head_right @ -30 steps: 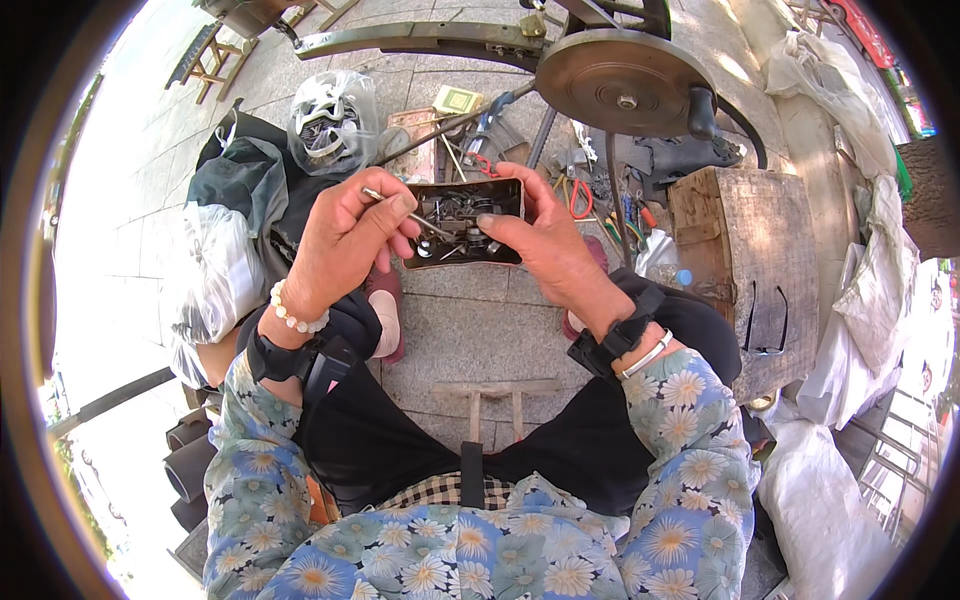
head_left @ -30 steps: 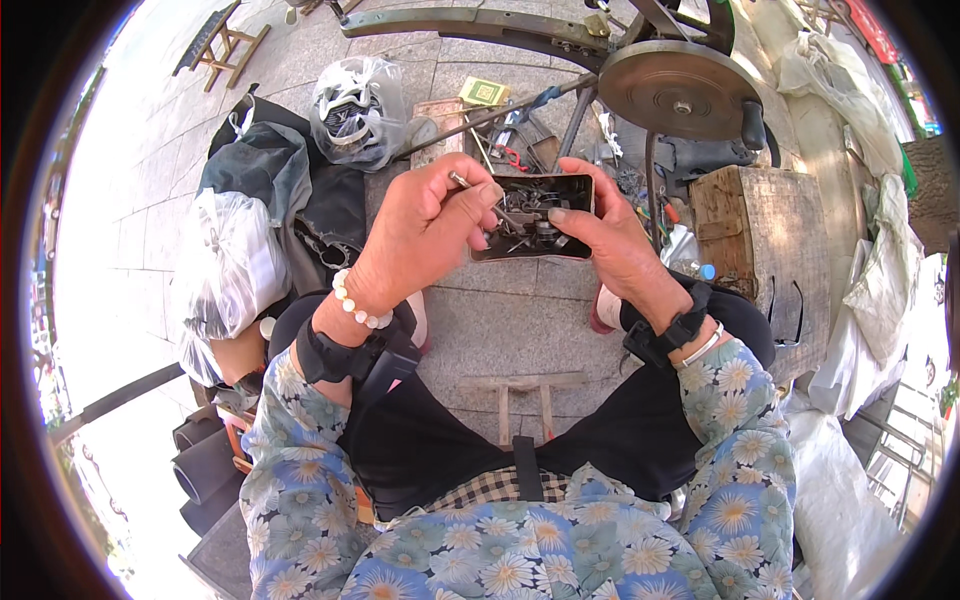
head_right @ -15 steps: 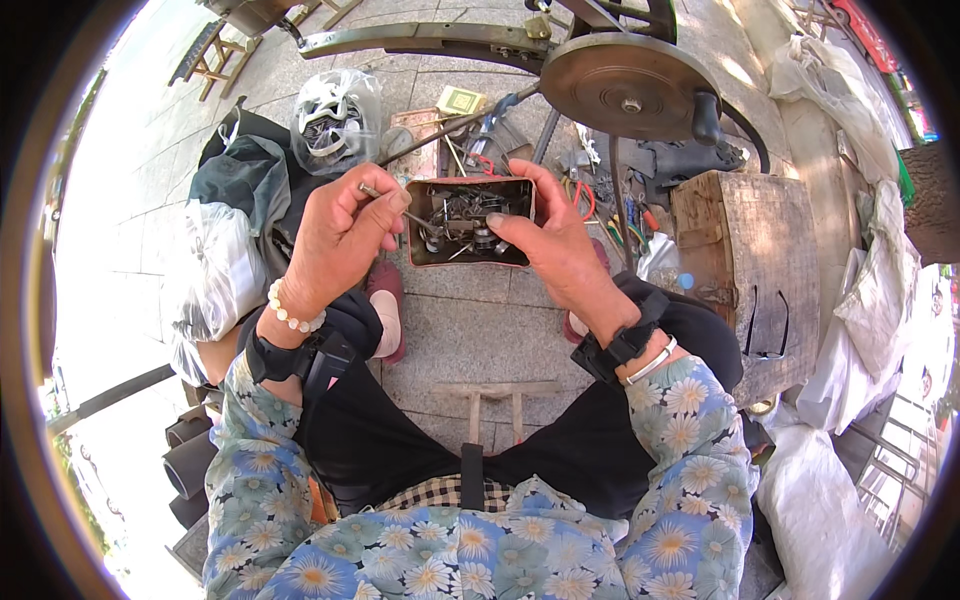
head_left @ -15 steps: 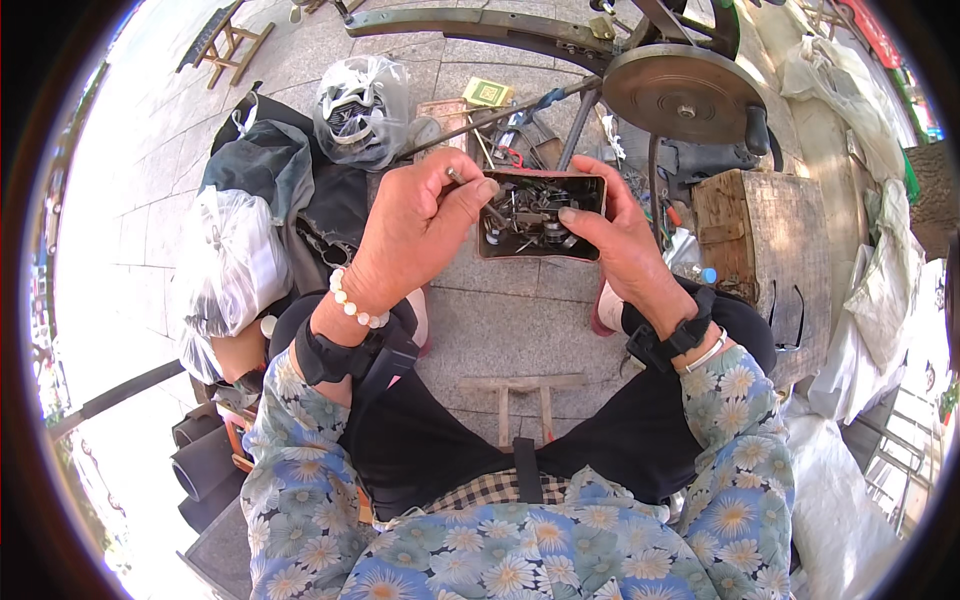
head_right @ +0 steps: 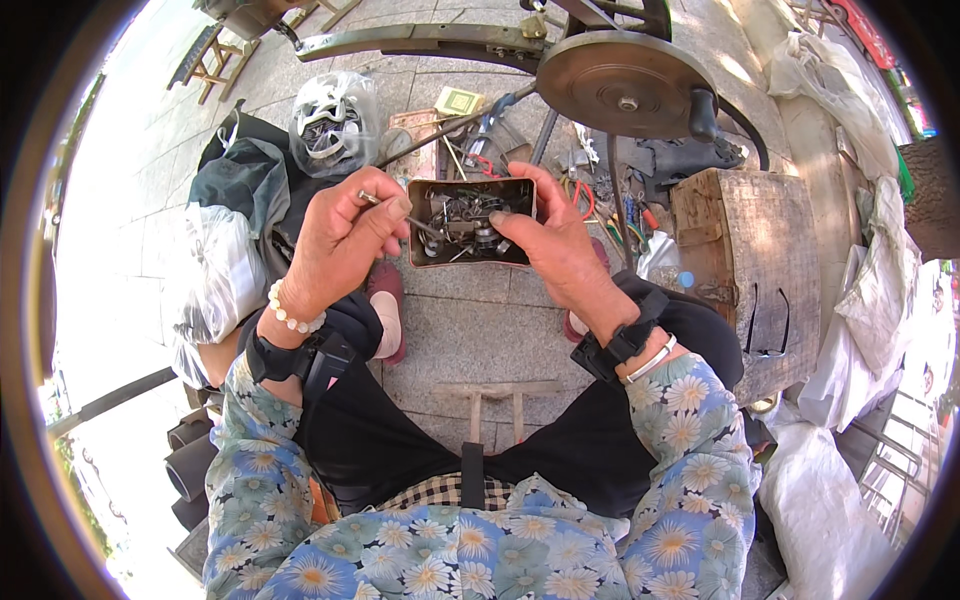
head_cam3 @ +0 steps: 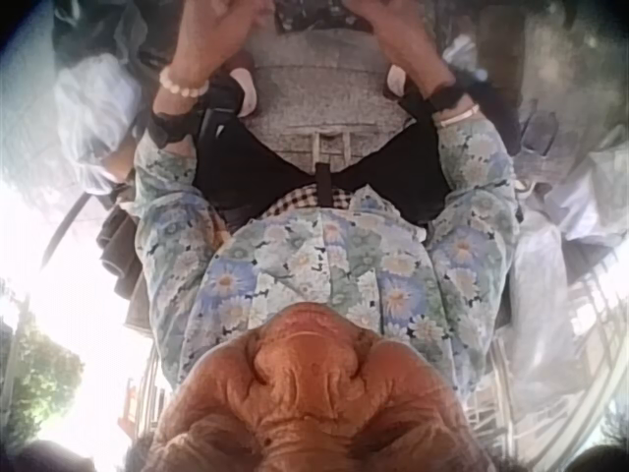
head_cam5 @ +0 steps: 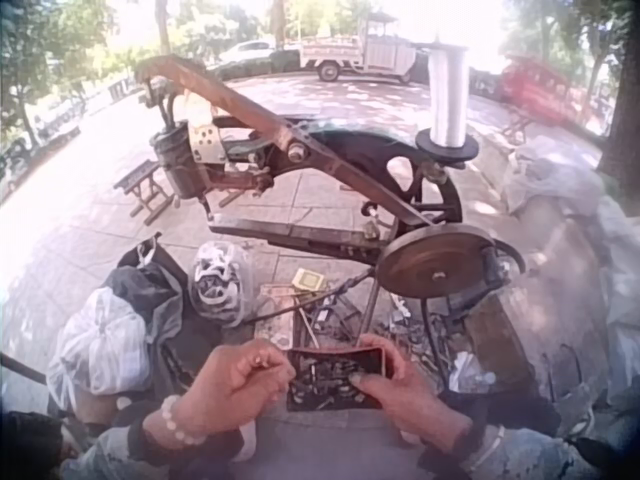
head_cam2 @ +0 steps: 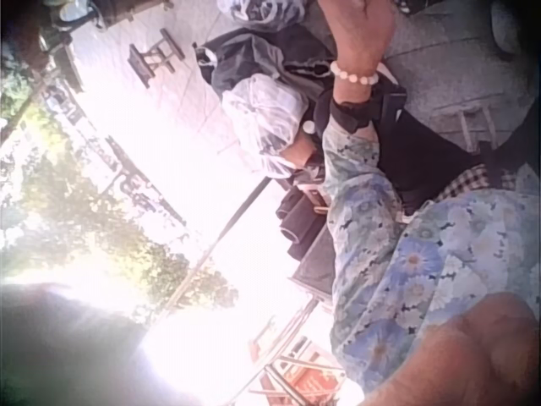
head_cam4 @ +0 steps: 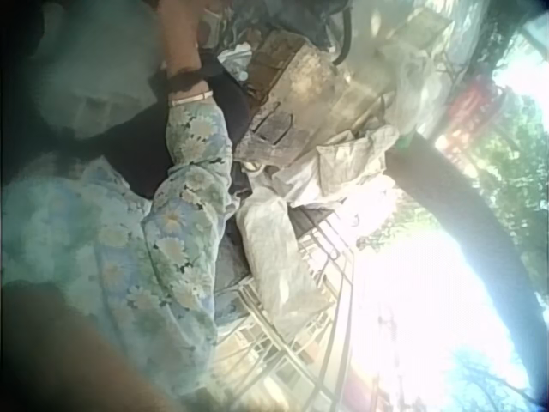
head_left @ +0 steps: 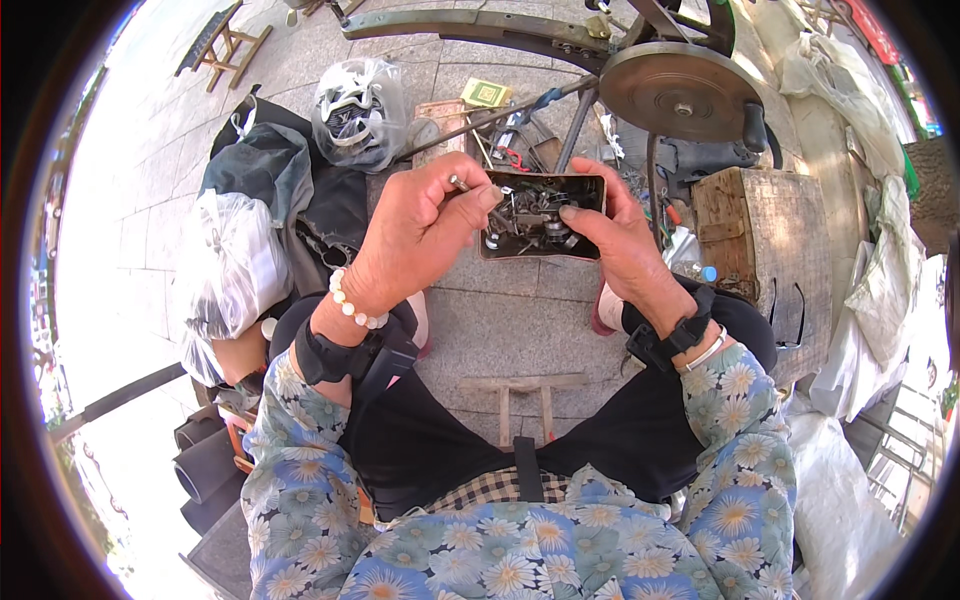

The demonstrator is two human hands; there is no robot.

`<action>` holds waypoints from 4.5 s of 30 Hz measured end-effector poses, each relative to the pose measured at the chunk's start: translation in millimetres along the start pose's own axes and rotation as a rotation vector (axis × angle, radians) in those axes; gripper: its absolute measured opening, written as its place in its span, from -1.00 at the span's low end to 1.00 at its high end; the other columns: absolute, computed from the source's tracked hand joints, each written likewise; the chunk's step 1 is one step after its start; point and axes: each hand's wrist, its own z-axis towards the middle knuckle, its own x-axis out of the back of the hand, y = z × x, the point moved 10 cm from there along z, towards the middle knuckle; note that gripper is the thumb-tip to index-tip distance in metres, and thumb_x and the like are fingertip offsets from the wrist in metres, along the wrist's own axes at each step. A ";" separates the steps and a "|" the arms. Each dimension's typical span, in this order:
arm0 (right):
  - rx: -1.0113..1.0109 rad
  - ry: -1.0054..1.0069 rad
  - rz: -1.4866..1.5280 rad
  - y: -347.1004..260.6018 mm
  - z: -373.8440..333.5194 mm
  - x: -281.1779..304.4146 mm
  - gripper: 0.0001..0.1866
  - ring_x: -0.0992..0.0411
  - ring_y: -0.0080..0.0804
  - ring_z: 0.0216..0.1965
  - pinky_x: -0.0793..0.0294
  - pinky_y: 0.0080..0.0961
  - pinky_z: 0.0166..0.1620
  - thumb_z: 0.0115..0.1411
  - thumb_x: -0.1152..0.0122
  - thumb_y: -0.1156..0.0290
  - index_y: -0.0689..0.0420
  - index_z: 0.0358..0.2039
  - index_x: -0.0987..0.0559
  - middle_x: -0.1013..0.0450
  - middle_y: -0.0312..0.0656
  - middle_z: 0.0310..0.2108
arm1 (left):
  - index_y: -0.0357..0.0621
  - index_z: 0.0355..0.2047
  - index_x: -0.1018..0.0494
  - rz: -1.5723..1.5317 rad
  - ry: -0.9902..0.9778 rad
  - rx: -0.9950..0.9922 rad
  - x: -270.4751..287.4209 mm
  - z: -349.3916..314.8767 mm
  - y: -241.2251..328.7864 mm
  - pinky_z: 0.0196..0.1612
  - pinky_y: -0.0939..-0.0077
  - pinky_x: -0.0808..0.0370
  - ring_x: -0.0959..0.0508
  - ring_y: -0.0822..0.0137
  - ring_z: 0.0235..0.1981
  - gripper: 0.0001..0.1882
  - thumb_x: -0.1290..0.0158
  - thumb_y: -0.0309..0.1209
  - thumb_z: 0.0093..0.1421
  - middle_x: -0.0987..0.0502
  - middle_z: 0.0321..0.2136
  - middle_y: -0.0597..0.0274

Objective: The person is threading and repairing a hand-cranked sewing machine.

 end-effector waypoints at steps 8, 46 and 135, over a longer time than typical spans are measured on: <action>-0.010 0.023 0.007 -1.4 -0.8 1.6 -0.47 -0.30 -0.60 -0.25 -0.33 -0.65 -0.19 0.00 -0.12 0.58 0.14 0.03 -0.26 -0.32 -0.29 -0.25 | -0.25 -0.42 -0.37 0.187 -0.075 0.005 -3.2 2.3 -4.9 -0.53 0.76 -0.33 -0.37 0.64 -0.59 -0.92 0.08 -0.51 0.18 -0.41 -0.58 0.35; 0.016 -0.030 0.083 -6.6 -3.3 3.6 -0.46 -0.30 -0.62 -0.19 -0.33 -0.65 -0.11 0.04 -0.06 0.61 0.15 0.08 -0.23 -0.32 -0.29 -0.17 | -0.25 -0.45 -0.37 0.039 0.026 -0.141 -6.3 -0.5 10.7 -0.54 0.72 -0.21 -0.23 0.62 -0.60 -0.94 -0.01 -0.52 0.12 -0.32 -0.61 0.38; -0.117 -0.038 0.199 6.7 -4.9 4.0 -0.58 -0.30 -0.59 -0.19 -0.27 -0.63 -0.08 0.01 -0.11 0.51 0.17 -0.06 -0.35 -0.33 -0.31 -0.21 | -0.23 -0.40 -0.35 -0.112 0.204 -0.142 7.4 -8.1 11.4 -0.49 0.71 -0.39 -0.40 0.56 -0.56 -0.80 0.12 -0.34 0.24 -0.39 -0.51 0.31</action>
